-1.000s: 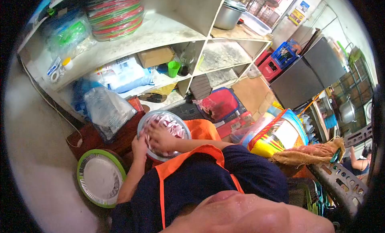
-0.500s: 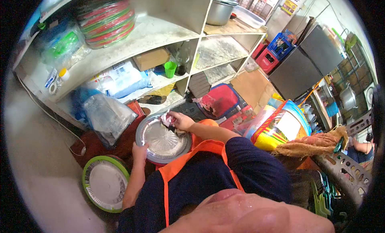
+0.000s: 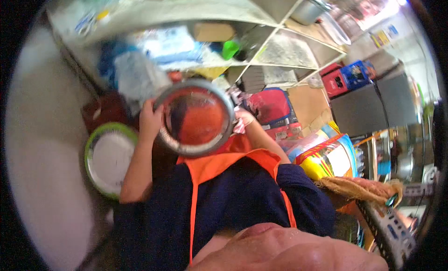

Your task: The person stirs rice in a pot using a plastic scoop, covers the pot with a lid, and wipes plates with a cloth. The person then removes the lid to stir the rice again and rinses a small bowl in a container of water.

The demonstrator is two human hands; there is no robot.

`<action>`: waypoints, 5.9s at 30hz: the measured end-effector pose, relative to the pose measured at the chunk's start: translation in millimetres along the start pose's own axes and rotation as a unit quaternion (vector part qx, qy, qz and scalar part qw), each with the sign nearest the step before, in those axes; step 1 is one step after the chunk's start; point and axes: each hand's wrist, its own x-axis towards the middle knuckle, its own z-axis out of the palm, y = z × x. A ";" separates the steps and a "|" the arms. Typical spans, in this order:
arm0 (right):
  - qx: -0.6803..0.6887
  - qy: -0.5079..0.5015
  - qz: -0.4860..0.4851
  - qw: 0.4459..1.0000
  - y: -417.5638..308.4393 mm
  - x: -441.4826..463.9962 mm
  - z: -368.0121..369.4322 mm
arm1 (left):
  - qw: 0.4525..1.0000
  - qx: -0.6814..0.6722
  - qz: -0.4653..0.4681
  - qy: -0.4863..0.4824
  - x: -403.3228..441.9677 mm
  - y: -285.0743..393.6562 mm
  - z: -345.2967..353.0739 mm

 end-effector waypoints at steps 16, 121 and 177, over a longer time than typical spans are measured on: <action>0.029 0.096 -0.010 0.995 -31.3 -10.7 78.8 | 0.933 0.299 -0.108 0.167 -83.1 -19.8 -266.2; -0.797 -0.038 -0.235 0.555 -377.7 38.9 223.5 | 0.766 -0.535 -0.317 0.160 181.2 304.6 84.9; -0.262 0.105 0.222 0.933 -304.8 -3.9 84.2 | 0.765 -0.271 -0.581 -0.067 77.9 39.4 103.5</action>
